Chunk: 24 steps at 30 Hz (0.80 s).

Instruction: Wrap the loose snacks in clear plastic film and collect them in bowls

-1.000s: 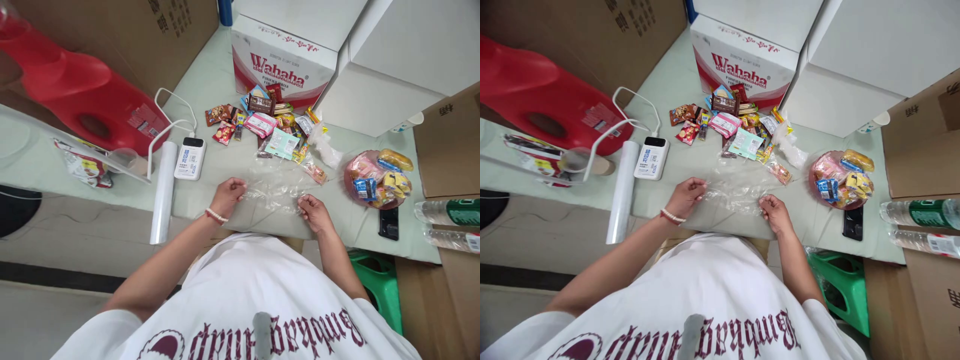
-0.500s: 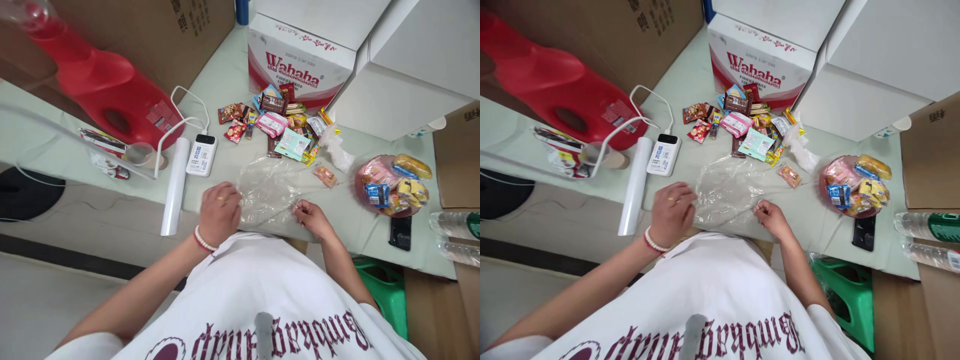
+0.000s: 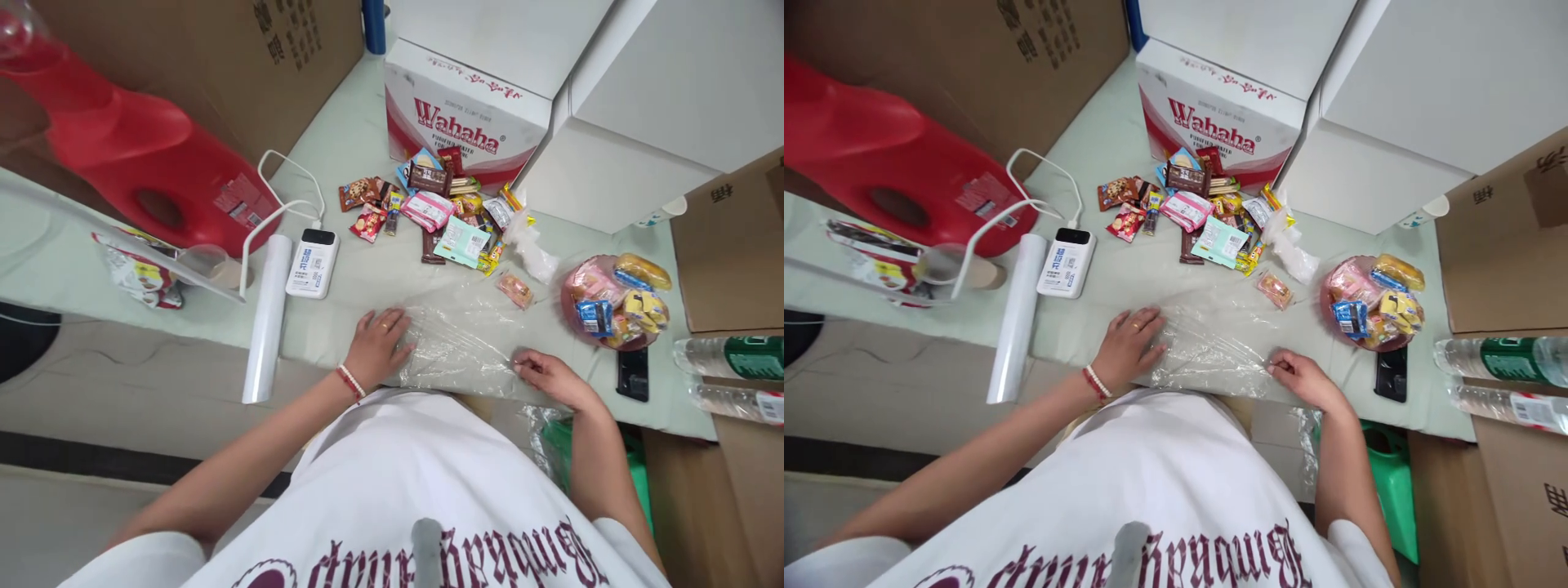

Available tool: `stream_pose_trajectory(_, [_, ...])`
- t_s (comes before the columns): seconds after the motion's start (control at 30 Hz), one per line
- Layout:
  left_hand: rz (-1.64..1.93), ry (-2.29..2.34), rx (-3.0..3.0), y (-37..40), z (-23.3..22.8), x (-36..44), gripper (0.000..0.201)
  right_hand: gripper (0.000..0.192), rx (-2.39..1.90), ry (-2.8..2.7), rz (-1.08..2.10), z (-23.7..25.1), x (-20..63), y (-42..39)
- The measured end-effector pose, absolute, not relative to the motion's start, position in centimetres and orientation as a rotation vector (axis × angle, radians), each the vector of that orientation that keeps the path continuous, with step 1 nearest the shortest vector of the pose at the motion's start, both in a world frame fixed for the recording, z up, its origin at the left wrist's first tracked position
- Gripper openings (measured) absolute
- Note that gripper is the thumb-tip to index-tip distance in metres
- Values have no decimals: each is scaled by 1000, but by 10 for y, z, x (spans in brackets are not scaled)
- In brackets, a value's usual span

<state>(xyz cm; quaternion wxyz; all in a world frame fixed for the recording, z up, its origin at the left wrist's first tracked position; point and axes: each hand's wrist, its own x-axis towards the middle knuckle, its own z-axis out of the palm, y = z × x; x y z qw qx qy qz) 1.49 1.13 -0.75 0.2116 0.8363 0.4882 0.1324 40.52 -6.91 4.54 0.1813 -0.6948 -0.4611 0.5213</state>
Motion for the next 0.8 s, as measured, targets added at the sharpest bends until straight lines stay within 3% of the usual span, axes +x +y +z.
stream_pose_trajectory(0.07, [409, 1420, 2298, 8, -5, 16, 38, 32, -2046, -1467, 1157, 62, 413, -48])
stream_pose_trajectory(0.13, [422, 1517, 2278, 10, -4, 21, 39, 28, -2075, -1566, 688, 76, 405, -14])
stream_pose_trajectory(0.2, [412, 1590, 2298, 13, -5, 29, 42, 26, -1986, -1749, 423, 80, 381, 29])
stream_pose_trajectory(0.27, [409, 1584, 2351, 16, -8, 34, 36, 27, -1868, -2037, 344, 73, 348, 74])
stream_pose_trajectory(0.33, [426, 1538, 2396, 17, -13, 33, 29, 46, -1821, -2228, 242, 61, 317, 114])
stream_pose_trajectory(0.43, [418, 1497, 2429, 16, -21, 25, 39, 69, -1974, -2370, 255, 45, 291, 157])
stream_pose_trajectory(0.6, [324, 1417, 2464, 12, -22, 12, 51, 51, -2050, -2273, 141, 45, 268, 206])
stream_pose_trajectory(0.8, [347, 1467, 2418, 10, -20, 12, 50, 74, -2169, -2203, 108, 38, 217, 257])
